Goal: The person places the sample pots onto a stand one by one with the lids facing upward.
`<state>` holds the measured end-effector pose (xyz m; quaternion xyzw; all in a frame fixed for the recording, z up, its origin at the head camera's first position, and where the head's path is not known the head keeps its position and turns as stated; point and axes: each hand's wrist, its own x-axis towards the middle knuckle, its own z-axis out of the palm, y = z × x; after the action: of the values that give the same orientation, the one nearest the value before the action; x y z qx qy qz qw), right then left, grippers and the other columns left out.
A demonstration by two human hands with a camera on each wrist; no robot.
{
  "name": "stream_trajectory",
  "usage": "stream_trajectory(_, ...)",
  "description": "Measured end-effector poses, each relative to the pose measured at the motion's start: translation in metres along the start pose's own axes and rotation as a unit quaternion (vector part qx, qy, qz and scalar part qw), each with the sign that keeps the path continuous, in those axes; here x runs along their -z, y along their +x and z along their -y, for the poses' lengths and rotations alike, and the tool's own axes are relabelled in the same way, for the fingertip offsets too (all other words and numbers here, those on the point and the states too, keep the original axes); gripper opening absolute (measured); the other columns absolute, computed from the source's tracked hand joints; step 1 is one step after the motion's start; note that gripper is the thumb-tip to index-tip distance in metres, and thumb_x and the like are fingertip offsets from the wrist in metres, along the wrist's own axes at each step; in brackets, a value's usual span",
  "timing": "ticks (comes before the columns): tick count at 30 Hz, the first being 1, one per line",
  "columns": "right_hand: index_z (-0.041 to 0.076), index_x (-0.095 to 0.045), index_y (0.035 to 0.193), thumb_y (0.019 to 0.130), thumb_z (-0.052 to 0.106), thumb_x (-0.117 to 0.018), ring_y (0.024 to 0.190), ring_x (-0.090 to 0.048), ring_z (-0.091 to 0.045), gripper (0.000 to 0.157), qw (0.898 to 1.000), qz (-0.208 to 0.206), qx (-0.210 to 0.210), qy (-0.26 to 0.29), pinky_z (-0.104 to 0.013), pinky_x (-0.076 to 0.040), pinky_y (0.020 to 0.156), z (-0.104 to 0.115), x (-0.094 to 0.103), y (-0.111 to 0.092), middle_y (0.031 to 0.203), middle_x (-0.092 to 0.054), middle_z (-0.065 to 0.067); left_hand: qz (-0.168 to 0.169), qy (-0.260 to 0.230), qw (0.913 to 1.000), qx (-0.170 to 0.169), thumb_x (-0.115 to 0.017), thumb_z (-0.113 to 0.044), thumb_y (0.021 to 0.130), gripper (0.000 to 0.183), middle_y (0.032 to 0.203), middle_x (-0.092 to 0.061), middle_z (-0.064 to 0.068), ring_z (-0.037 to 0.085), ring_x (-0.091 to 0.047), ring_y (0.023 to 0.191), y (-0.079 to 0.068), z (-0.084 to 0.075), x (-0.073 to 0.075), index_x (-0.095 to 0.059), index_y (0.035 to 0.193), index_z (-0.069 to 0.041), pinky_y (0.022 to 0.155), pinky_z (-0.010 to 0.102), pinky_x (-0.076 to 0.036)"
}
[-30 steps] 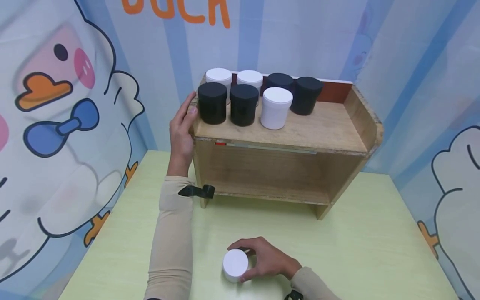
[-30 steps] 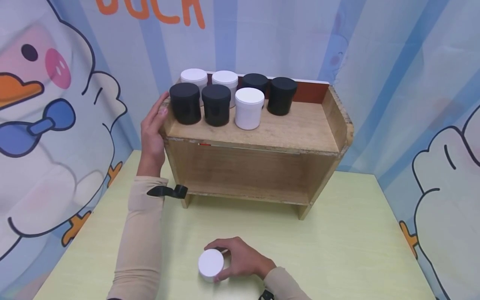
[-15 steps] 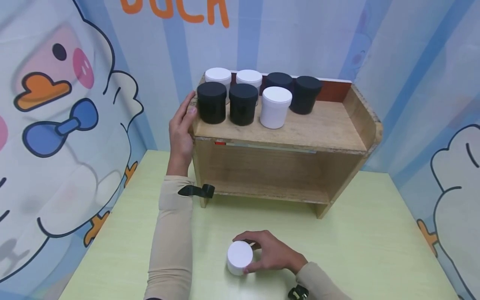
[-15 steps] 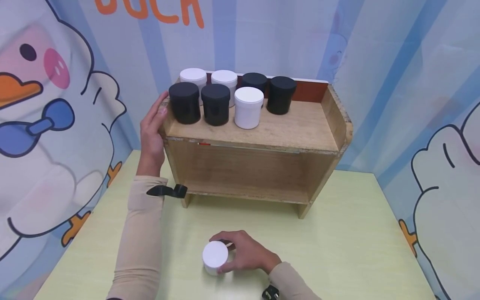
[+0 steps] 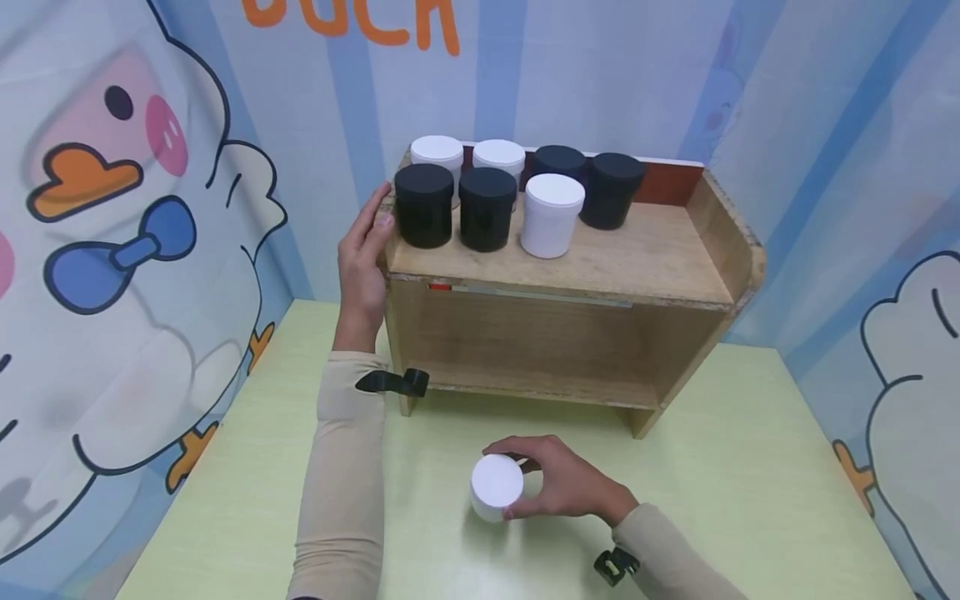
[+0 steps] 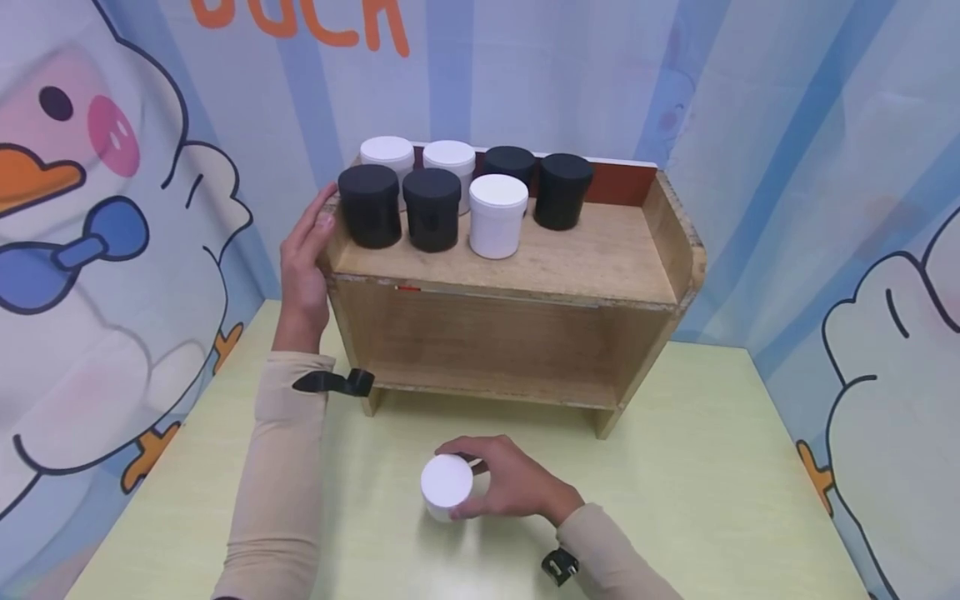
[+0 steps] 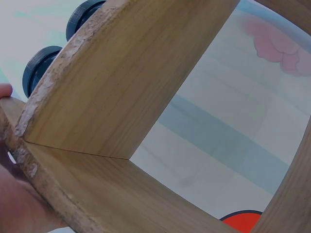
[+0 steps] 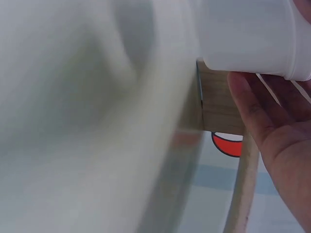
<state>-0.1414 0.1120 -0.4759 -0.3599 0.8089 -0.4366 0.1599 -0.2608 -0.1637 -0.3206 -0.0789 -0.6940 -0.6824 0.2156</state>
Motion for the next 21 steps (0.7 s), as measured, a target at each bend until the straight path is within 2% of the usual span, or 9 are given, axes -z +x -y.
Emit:
stream_trajectory(10,0.011,-0.062,0.133,0.074,0.022,-0.089,0.115,-0.066,-0.02,0.066,1.0,-0.011,0.003,-0.015,-0.033,-0.058,0.094,0.011,0.024,0.001,0.128,-0.069,-0.007,0.0,-0.005,1.0,0.002,-0.043,-0.034,0.104,0.048,0.161,-0.04,-0.01,0.009,-0.028,0.154,-0.001,-0.001,-0.001,-0.046,0.152,-0.027,0.129,0.042,-0.019)
stream_trajectory(21,0.009,-0.062,0.132,0.073,0.022,-0.09,0.113,-0.066,-0.021,0.067,1.0,-0.025,0.01,-0.015,-0.031,-0.058,0.092,0.018,0.04,0.004,0.125,-0.071,-0.009,-0.001,-0.001,1.0,0.002,-0.043,-0.035,0.104,0.047,0.161,-0.039,-0.011,0.009,-0.028,0.154,0.0,0.0,-0.001,-0.047,0.151,-0.029,0.129,0.043,-0.019)
